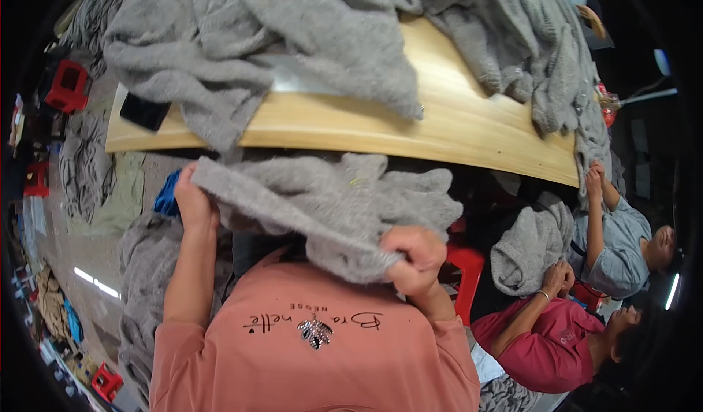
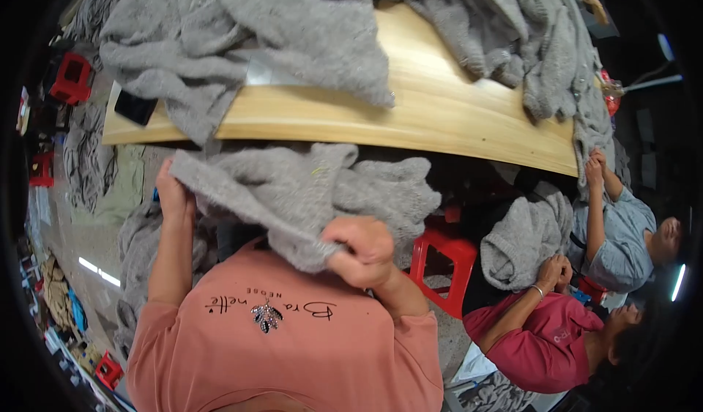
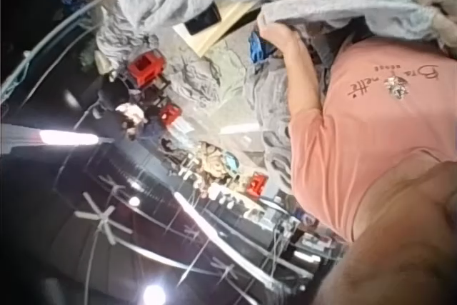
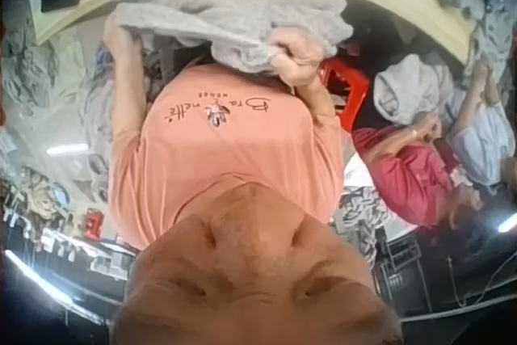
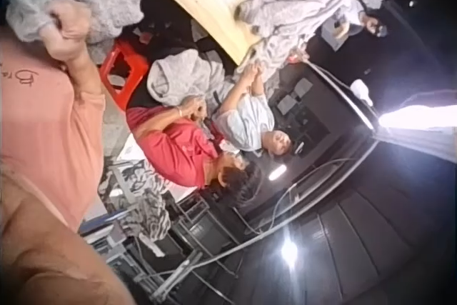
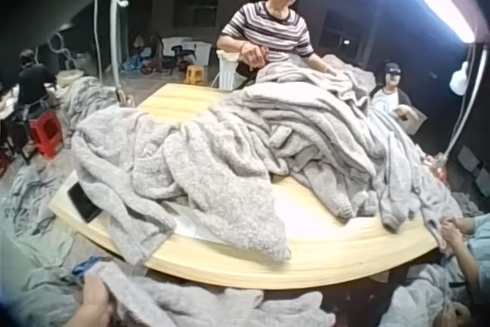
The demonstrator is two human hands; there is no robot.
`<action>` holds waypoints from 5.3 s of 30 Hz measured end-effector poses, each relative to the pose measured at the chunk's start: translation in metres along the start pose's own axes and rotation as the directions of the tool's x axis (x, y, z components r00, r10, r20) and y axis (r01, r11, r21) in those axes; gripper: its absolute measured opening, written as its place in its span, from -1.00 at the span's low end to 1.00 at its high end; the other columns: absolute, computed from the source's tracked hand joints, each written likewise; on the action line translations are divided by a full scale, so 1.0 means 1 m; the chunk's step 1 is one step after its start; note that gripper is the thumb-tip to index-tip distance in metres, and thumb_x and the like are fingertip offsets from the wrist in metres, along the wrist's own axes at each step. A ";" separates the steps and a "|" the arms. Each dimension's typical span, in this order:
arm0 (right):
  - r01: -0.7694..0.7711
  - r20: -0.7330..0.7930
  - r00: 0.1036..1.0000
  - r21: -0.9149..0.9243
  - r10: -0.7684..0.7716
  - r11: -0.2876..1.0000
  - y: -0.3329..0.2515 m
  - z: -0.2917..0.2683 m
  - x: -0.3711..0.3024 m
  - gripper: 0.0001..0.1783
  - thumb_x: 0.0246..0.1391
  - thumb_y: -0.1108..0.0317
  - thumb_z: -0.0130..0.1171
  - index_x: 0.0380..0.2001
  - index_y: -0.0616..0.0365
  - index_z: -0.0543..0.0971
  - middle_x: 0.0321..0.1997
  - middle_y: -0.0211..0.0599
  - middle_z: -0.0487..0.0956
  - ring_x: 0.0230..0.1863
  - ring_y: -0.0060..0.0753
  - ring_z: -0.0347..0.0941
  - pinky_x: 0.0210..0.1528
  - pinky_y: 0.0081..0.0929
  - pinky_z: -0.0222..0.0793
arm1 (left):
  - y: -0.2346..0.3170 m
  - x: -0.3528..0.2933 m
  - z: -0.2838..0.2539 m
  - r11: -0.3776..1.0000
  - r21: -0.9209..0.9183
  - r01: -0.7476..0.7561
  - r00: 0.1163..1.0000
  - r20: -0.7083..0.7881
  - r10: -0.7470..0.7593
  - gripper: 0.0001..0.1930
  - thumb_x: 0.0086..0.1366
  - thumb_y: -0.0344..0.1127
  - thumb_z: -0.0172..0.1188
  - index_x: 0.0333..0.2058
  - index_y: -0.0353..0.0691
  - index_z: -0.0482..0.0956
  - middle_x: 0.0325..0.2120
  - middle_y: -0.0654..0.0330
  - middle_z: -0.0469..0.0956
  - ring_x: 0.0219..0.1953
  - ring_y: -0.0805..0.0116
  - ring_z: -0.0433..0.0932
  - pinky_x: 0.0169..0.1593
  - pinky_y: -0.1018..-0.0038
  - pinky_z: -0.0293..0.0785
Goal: Inspect and fold grey knit sweaters at a factory workstation.
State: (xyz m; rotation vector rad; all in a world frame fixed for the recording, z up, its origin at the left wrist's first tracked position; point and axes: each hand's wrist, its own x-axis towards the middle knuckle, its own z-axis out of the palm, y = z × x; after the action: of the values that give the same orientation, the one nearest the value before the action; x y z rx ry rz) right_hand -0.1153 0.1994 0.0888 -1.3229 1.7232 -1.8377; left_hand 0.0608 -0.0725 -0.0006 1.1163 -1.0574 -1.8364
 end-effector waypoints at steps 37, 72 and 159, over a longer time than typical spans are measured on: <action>-0.397 -0.321 0.883 -0.121 0.343 0.910 0.104 0.022 -0.076 -0.73 -0.27 0.65 -0.14 -0.45 0.27 0.50 -0.40 -0.27 0.53 -0.36 -0.50 0.39 -0.32 -0.50 0.33 | 0.081 -0.091 0.096 0.763 0.211 -0.611 0.716 0.559 0.419 -0.88 0.13 -0.47 -0.06 -0.42 -0.40 0.43 -0.58 0.30 0.43 -0.54 0.64 0.31 -0.46 0.69 0.26; -0.098 0.203 0.964 -0.327 0.171 0.940 0.074 0.032 0.007 -0.87 -0.28 0.52 0.12 -0.51 0.24 0.46 -0.57 -0.25 0.42 -0.54 -0.20 0.33 -0.35 -0.39 0.22 | -0.007 -0.047 0.111 0.822 0.537 -0.189 0.599 0.727 -0.337 -0.97 -0.03 -0.53 0.16 -0.55 -0.32 0.50 -0.71 0.41 0.39 -0.63 0.74 0.25 -0.59 0.71 0.15; 0.248 0.034 0.966 -0.393 -0.256 0.885 0.056 0.040 0.022 -0.70 -0.43 0.68 0.07 -0.45 0.25 0.46 -0.47 -0.16 0.46 -0.52 -0.29 0.39 -0.55 -0.56 0.28 | -0.007 -0.066 0.101 0.946 0.319 0.061 0.685 0.676 -0.272 -0.92 0.05 -0.53 0.15 -0.43 -0.39 0.54 -0.62 0.34 0.49 -0.57 0.67 0.37 -0.51 0.71 0.30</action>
State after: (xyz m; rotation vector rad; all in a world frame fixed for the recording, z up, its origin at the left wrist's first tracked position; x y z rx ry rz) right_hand -0.1166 0.1452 0.0420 -1.7640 2.0979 -1.6837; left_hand -0.0099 0.0156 0.0427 0.6272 -1.7435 -2.4185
